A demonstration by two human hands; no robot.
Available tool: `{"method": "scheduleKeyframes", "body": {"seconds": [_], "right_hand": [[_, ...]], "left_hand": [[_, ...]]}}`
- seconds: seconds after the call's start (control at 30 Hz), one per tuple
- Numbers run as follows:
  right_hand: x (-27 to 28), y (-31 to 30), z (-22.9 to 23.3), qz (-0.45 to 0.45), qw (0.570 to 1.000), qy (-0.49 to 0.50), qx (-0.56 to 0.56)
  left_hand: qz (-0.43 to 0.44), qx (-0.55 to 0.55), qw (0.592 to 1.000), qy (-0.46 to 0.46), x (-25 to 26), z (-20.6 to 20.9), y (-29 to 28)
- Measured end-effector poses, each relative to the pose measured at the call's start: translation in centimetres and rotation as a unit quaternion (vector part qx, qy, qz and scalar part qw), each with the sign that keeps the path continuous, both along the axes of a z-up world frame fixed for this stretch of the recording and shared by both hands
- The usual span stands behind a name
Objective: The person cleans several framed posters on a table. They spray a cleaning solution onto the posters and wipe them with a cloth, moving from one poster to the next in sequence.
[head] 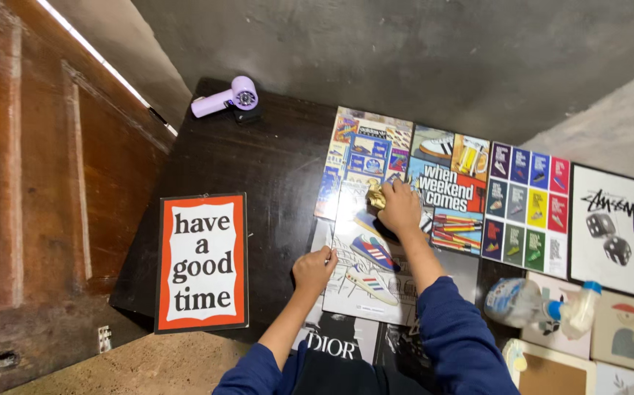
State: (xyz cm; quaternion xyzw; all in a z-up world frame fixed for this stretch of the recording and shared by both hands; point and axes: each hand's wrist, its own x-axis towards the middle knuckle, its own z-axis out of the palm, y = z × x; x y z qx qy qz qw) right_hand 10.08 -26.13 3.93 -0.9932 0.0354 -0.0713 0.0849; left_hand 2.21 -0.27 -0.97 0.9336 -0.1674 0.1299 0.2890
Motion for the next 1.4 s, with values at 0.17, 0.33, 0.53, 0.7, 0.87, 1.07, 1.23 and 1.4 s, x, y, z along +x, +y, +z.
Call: {"method": "scheduleKeyframes", "body": {"seconds": [0.17, 0.33, 0.53, 0.7, 0.87, 1.07, 1.23, 1.4], "right_hand": [[4.1, -2.9, -0.9, -0.038, 0.988, 0.133, 0.062], [3.8, -2.2, -0.2, -0.042, 0.981, 0.183, 0.054], [-1.8, 0.4, 0.2, 0.008, 0.988, 0.156, 0.008], [-10.9, 3.3, -0.3, 0.060, 0.987, 0.144, -0.026], [-19.9, 6.0, 1.2, 0.082, 0.988, 0.128, -0.015], [-26.0, 8.0, 2.3, 0.088, 0.988, 0.127, -0.017], [-24.2, 7.3, 2.8, 0.055, 0.987, 0.150, 0.024], [-19.5, 7.1, 3.2, 0.056, 0.992, 0.109, 0.016]], "left_hand": [[0.005, 0.007, 0.999, -0.040, -0.1, -1.2, -0.1], [0.015, 0.015, 0.998, -0.053, -0.1, -2.3, -0.2], [0.024, 0.034, 0.997, -0.059, -0.1, -2.9, -0.1], [0.026, 0.035, 0.998, -0.042, -0.4, -2.6, 0.1], [0.015, 0.022, 0.998, -0.054, -0.5, -1.9, 0.1], [0.005, 0.006, 0.999, -0.039, -0.5, -1.5, 0.1], [0.005, 0.021, 1.000, -0.011, -0.4, -1.4, 0.1], [0.005, 0.006, 1.000, -0.030, -0.4, -1.2, 0.1]]}}
